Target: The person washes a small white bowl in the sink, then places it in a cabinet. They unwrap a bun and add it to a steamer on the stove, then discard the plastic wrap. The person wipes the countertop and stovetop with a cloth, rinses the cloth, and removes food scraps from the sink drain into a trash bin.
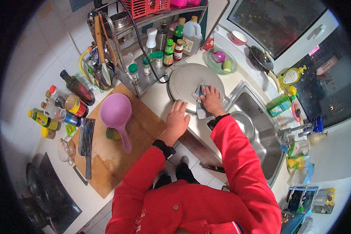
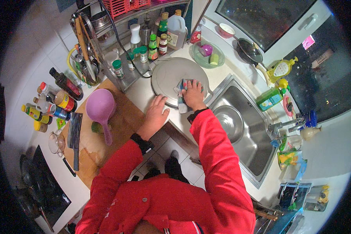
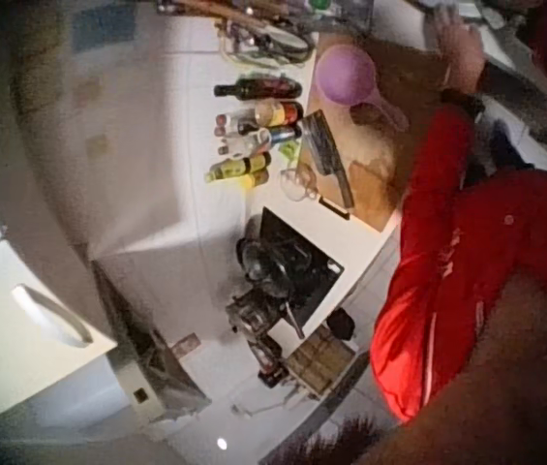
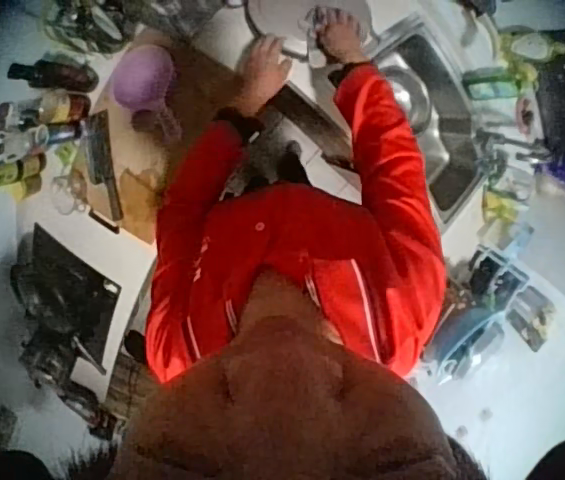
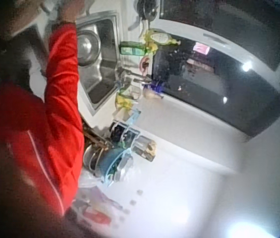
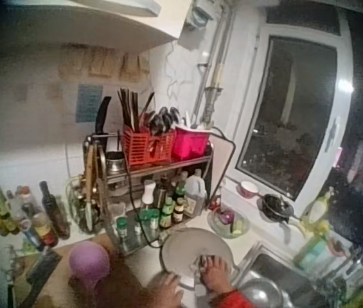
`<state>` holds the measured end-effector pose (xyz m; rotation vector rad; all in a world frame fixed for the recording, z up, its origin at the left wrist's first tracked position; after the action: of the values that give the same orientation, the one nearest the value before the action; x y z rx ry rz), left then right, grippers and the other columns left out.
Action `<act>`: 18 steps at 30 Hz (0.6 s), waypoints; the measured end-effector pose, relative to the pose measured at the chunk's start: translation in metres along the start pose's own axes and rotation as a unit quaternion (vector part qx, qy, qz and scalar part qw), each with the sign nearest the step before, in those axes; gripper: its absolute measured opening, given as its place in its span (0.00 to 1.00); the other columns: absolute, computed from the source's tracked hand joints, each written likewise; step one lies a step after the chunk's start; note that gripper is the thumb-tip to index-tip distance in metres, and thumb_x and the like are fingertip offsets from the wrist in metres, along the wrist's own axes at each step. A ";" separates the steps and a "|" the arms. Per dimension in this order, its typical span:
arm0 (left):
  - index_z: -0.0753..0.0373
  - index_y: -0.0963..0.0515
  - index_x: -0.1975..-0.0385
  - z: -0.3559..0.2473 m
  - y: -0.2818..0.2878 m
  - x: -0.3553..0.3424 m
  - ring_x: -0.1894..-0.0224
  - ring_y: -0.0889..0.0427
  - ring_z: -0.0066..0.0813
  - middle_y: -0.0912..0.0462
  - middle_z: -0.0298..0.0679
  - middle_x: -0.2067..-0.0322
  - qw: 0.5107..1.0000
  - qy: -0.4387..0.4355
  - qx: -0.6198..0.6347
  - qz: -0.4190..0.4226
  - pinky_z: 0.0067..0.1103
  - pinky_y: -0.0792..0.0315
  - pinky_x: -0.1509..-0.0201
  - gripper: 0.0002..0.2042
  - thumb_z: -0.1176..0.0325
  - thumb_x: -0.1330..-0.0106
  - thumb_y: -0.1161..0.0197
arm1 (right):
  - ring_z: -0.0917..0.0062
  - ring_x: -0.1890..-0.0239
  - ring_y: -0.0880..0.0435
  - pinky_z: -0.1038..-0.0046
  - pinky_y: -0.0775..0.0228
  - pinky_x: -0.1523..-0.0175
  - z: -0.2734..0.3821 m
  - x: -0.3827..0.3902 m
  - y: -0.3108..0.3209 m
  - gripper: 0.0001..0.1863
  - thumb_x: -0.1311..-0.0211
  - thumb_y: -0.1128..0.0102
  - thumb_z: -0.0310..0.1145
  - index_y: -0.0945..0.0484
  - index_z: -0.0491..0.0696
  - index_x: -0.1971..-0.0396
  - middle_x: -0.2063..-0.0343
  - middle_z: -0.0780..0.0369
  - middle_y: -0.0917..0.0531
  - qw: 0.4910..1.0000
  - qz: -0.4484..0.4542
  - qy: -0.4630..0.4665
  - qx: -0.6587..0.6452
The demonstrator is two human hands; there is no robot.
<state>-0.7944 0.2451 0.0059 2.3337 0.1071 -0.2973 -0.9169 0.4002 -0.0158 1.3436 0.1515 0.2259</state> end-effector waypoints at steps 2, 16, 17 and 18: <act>0.65 0.35 0.43 -0.010 -0.006 -0.008 0.35 0.43 0.45 0.40 0.47 0.38 0.995 -0.038 -0.094 0.016 0.37 0.46 0.35 0.25 0.67 0.42 0.42 | 0.50 0.35 0.48 0.53 0.53 0.34 0.008 0.003 0.003 0.29 0.37 0.51 0.43 0.40 0.48 0.39 0.36 0.52 0.44 0.998 -0.019 0.052 -0.004; 0.61 0.33 0.43 -0.003 -0.015 -0.020 0.34 0.45 0.40 0.40 0.40 0.38 0.982 -0.069 -0.162 0.062 0.45 0.46 0.35 0.29 0.67 0.48 0.38 | 0.55 0.49 0.29 0.59 0.38 0.44 -0.058 -0.143 -0.013 0.22 0.42 0.49 0.42 0.30 0.48 0.50 0.53 0.51 0.27 0.994 -0.048 0.088 0.034; 0.61 0.33 0.43 -0.004 -0.013 -0.020 0.34 0.45 0.40 0.41 0.40 0.38 0.982 -0.078 -0.165 0.049 0.45 0.46 0.35 0.29 0.67 0.48 0.37 | 0.57 0.49 0.29 0.59 0.38 0.44 -0.043 -0.151 -0.013 0.21 0.42 0.49 0.42 0.30 0.49 0.50 0.52 0.52 0.27 0.995 -0.052 0.077 0.039; 0.61 0.33 0.43 -0.003 -0.015 -0.021 0.34 0.45 0.40 0.41 0.40 0.38 0.981 -0.083 -0.167 0.052 0.45 0.46 0.36 0.29 0.67 0.49 0.37 | 0.59 0.47 0.31 0.58 0.38 0.44 -0.009 -0.154 -0.011 0.21 0.42 0.48 0.43 0.29 0.52 0.50 0.50 0.54 0.28 0.988 -0.072 0.129 0.044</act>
<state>-0.8162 0.2580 0.0032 1.9669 -0.0443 -0.3882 -1.0672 0.3684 -0.0321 1.3809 0.4804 0.2736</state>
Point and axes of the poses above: each hand's wrist, its own x-axis away from the middle knuckle, its own y-axis out of the back of the hand, z = x × y, the point moved 9 cm from there along -x, towards the middle knuckle
